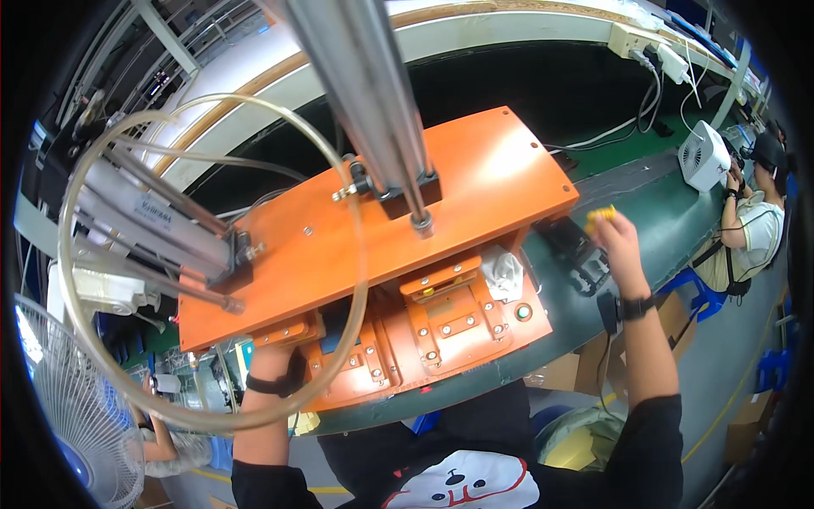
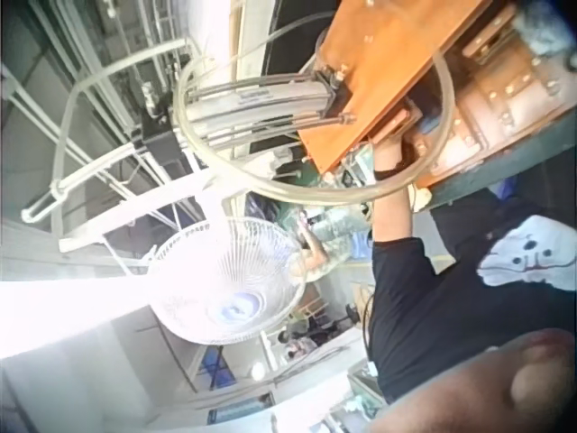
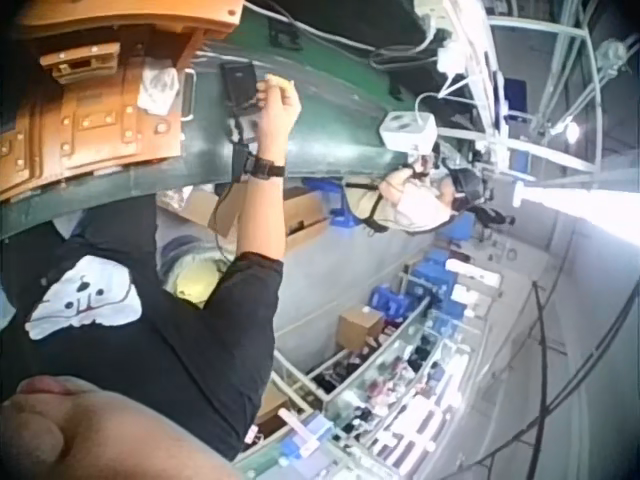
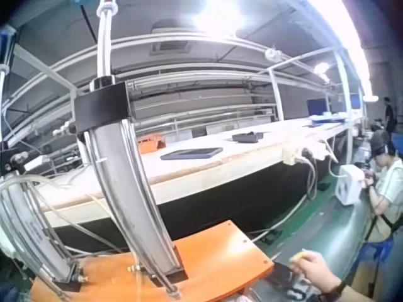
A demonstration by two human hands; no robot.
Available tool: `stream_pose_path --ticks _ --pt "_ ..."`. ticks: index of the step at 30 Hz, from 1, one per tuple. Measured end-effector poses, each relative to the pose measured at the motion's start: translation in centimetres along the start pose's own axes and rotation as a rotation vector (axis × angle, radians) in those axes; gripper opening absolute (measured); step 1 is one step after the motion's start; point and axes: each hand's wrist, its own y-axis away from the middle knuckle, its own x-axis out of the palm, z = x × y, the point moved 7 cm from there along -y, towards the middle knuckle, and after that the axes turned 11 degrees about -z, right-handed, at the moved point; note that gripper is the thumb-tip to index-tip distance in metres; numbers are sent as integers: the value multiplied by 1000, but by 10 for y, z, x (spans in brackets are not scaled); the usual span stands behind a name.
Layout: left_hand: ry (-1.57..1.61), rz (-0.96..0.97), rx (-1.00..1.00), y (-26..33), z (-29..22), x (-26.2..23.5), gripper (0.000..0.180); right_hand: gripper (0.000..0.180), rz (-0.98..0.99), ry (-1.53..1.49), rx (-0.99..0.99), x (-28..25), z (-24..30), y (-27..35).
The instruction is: The person repeatedly places small black rectangular objects into an orange press machine, activates the press, and removes the processed items. They handle the objects one at a time, using yellow foam pads to assist with placement and removal.
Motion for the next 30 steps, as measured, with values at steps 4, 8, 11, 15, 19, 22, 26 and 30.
stream_pose_path --ticks 4,8,11,15,19,22,26,30 --pt "18 17 8 -4 -10 0 20 25 17 274 -55 12 -25 -97" --pt "41 19 -26 2 -16 -2 19 60 -42 723 -180 40 -35 -164" --pt "35 24 -61 7 -21 0 19 90 12 1098 4 66 -52 -180" --pt "35 27 -92 22 -19 -1 18 92 215 1371 -31 98 -48 -170" --pt "61 33 -57 18 -24 2 18 61 296 1465 -165 105 -77 -181" --pt "88 16 -58 19 -26 7 18 48 291 1430 -606 110 -68 -167" --pt "303 -154 -81 32 -24 -2 20 29 282 1072 -741 108 -1 -113" --pt "347 -313 91 62 -5 -8 30 20 398 670 -674 67 86 -2"
